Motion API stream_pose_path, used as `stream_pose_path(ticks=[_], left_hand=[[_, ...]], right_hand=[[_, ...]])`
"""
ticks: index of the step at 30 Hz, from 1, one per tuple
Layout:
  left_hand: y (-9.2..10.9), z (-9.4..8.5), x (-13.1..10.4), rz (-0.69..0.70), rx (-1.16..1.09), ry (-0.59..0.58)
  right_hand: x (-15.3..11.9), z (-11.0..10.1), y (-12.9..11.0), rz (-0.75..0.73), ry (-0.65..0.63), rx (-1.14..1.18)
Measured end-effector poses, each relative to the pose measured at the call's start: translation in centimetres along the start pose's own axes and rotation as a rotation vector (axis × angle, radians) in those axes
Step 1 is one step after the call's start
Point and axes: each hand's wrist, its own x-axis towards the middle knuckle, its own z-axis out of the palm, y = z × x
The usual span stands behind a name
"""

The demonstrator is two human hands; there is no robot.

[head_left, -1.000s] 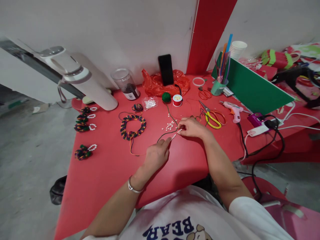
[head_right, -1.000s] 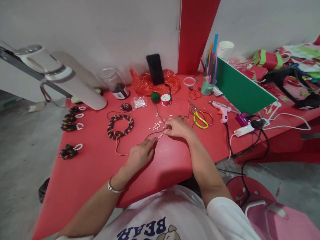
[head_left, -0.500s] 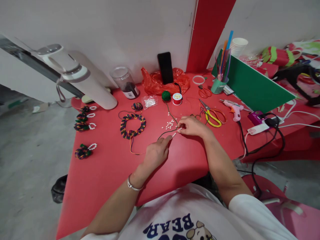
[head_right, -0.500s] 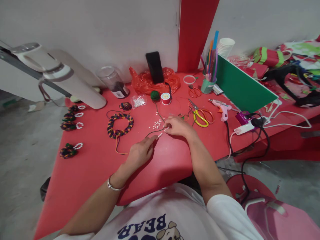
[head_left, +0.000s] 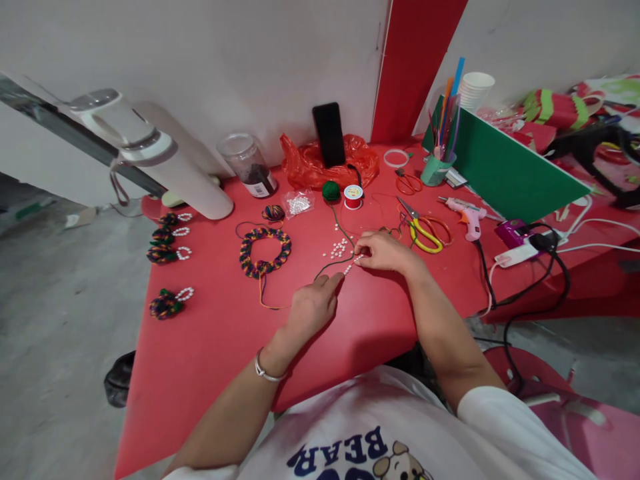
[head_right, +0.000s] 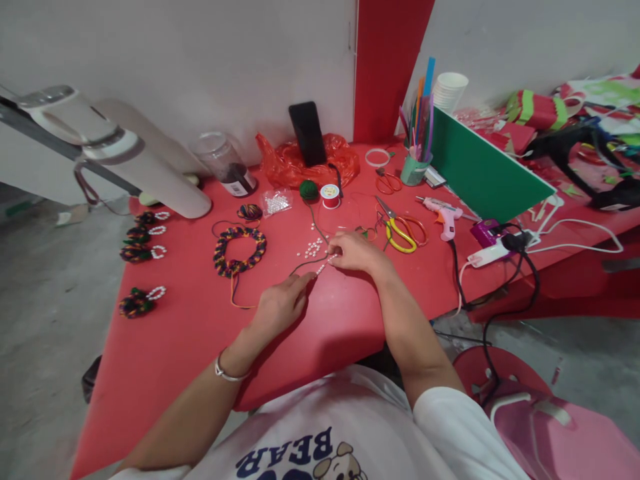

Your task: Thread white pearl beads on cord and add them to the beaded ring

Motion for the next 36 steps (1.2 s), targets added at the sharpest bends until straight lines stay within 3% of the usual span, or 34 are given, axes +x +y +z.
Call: stream_pose_path(ticks=[13,17,21,24,32,36], left_hand=[[-0.2,0.5,0.0,0.026,-0.067,0.089],[-0.7,1.1,0.1,0.046,-0.135,0.166],[-1.1,1.6,0.2,0.068,-0.302,0.265],[-1.3,1.4,0.2,0.058,-0.362,0.268],[-2.5,-1.1,-0.1,-0.037,-0.168,0.174],[-3.4,-2.0,-0.1,-0.097,-0.221,0.227]], right_hand=[[0.0,0.0,0.1,0.003,0.001,-0.011],[-0.2,-0.2,0.2,0.005,-0.002,-0.011],[-0.6,-0.6,0.3,0.05,0.123,-0.013],[-0.7,-0.9,0.3,0.096,0.201,-0.042],[-0.7,-1.6,0.3,0.188,0.411,-0.097],[-0.7,-1.6,0.3,0.231,0.451,-0.087]])
